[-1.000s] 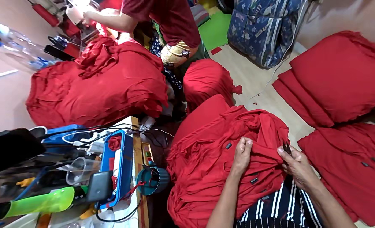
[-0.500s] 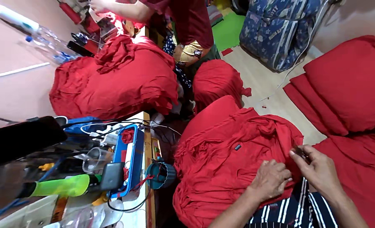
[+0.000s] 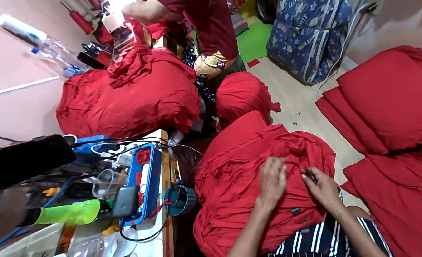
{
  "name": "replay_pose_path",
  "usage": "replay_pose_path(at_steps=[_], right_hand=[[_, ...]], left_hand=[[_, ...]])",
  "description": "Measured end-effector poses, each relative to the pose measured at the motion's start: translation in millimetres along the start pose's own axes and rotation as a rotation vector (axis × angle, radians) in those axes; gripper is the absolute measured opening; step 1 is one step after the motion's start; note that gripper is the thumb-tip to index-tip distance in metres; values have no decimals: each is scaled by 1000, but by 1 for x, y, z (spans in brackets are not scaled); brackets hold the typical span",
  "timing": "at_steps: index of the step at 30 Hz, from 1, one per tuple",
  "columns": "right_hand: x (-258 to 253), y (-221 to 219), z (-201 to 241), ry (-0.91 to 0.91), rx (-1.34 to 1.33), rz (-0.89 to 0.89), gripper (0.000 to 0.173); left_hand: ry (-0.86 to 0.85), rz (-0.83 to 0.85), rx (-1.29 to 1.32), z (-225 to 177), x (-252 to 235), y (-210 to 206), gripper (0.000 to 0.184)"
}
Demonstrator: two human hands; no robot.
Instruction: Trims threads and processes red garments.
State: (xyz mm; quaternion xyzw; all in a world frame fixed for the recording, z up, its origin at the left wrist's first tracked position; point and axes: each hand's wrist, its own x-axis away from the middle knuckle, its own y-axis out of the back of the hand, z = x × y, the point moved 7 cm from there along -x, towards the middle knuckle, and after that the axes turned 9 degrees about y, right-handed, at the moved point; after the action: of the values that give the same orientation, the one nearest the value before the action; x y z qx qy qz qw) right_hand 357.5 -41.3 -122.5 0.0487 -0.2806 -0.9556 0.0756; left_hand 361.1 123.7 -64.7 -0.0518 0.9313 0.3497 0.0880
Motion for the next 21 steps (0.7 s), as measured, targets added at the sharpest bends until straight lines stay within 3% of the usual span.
replay_pose_path(at_steps=[1, 4, 11, 17, 19, 21], right_hand=[[1, -1, 1, 3, 6, -3, 26], [2, -1, 0, 1, -19, 2, 26], [8, 0, -4, 12, -86, -31, 26], [8, 0, -7, 3, -101, -38, 24], [8, -1, -8, 3, -108, -38, 24], [8, 0, -8, 13, -117, -50, 24]], left_hand=[[101, -27, -69, 10, -12, 6, 27], [328, 102, -176, 33, -30, 4, 32], [-19, -219, -43, 16, -11, 1, 5], [-102, -371, -74, 11, -4, 9, 4], [-81, -288, -18, 6, -4, 10, 4], [76, 7, 159, -6, -3, 8, 10]])
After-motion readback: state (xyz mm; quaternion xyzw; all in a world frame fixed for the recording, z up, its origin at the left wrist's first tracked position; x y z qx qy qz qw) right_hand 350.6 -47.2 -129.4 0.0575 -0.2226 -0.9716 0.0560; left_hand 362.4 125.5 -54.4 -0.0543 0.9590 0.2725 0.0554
